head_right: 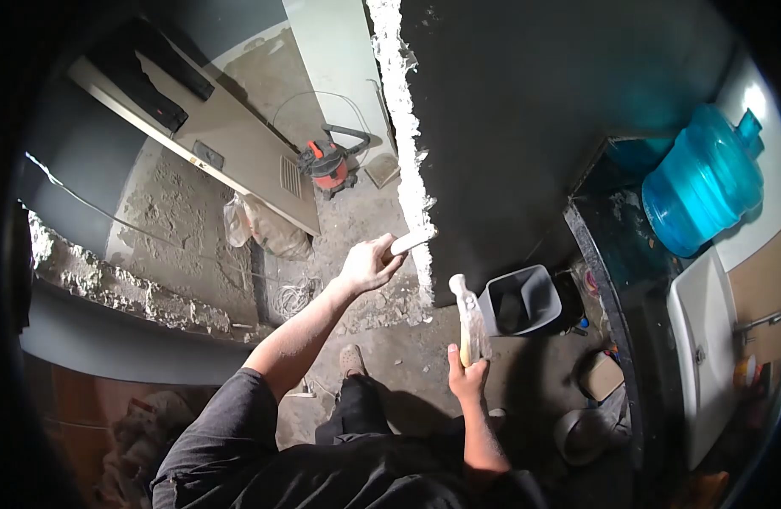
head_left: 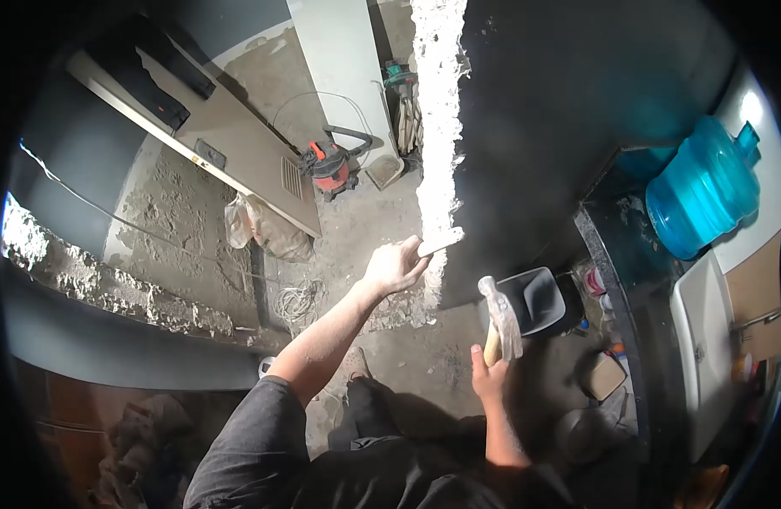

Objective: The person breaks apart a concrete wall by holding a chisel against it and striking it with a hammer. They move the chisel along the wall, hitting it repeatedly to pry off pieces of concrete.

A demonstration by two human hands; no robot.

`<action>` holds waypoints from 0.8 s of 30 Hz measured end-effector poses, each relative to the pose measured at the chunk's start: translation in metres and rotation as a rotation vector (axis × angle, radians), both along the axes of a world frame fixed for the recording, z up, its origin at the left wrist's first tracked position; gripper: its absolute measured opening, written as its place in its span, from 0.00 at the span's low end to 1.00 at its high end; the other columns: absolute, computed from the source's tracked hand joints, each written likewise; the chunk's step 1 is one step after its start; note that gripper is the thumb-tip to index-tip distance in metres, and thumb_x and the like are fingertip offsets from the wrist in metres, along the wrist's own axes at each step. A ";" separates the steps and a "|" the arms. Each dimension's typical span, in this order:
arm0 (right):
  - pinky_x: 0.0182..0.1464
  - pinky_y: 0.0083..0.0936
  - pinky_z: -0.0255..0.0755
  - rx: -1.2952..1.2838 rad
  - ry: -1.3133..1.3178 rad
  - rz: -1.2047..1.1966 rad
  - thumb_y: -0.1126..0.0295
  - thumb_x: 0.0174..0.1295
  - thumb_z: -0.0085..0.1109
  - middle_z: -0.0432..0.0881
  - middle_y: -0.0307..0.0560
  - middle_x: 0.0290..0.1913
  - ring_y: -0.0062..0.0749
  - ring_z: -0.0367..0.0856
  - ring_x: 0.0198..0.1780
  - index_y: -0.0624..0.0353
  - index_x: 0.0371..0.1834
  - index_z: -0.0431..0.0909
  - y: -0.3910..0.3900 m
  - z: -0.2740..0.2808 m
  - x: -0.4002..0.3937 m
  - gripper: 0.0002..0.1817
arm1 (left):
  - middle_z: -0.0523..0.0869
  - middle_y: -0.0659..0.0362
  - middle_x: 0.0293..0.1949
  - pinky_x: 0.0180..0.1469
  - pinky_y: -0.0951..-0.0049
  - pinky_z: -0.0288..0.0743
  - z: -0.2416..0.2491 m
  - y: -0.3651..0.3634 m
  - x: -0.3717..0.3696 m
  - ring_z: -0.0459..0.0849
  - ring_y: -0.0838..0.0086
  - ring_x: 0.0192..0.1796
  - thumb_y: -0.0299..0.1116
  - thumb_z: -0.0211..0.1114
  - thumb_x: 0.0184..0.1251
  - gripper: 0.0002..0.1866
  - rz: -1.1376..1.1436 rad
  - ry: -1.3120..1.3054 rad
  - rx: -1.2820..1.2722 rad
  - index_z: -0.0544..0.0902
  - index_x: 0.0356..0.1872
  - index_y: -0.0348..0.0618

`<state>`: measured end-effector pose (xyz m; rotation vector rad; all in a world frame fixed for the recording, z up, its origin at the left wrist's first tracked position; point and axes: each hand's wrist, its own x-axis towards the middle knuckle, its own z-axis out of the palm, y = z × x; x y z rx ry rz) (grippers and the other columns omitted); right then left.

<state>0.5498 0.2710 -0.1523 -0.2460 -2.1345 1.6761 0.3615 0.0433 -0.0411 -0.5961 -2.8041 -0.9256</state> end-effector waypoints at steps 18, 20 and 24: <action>0.23 0.29 0.69 0.075 0.494 0.134 0.78 0.58 0.60 0.74 0.44 0.18 0.32 0.73 0.19 0.56 0.21 0.69 -0.035 0.037 -0.047 0.11 | 0.84 0.43 0.25 0.39 0.53 0.81 0.015 0.024 0.000 0.86 0.47 0.32 0.44 0.63 0.61 0.15 0.215 -0.146 -0.261 0.81 0.30 0.40; 0.23 0.31 0.67 0.215 0.438 0.091 0.71 0.60 0.62 0.71 0.45 0.17 0.39 0.70 0.18 0.54 0.19 0.69 -0.036 0.002 -0.067 0.14 | 0.85 0.43 0.26 0.39 0.53 0.80 0.017 0.026 0.001 0.86 0.47 0.32 0.44 0.63 0.61 0.15 0.225 -0.143 -0.269 0.82 0.30 0.40; 0.22 0.30 0.66 0.752 0.439 -0.079 0.66 0.61 0.64 0.73 0.44 0.20 0.38 0.70 0.18 0.56 0.19 0.72 -0.043 -0.045 -0.098 0.15 | 0.85 0.45 0.26 0.39 0.53 0.80 0.008 0.019 -0.005 0.86 0.48 0.33 0.43 0.63 0.60 0.14 0.191 -0.065 -0.249 0.83 0.30 0.41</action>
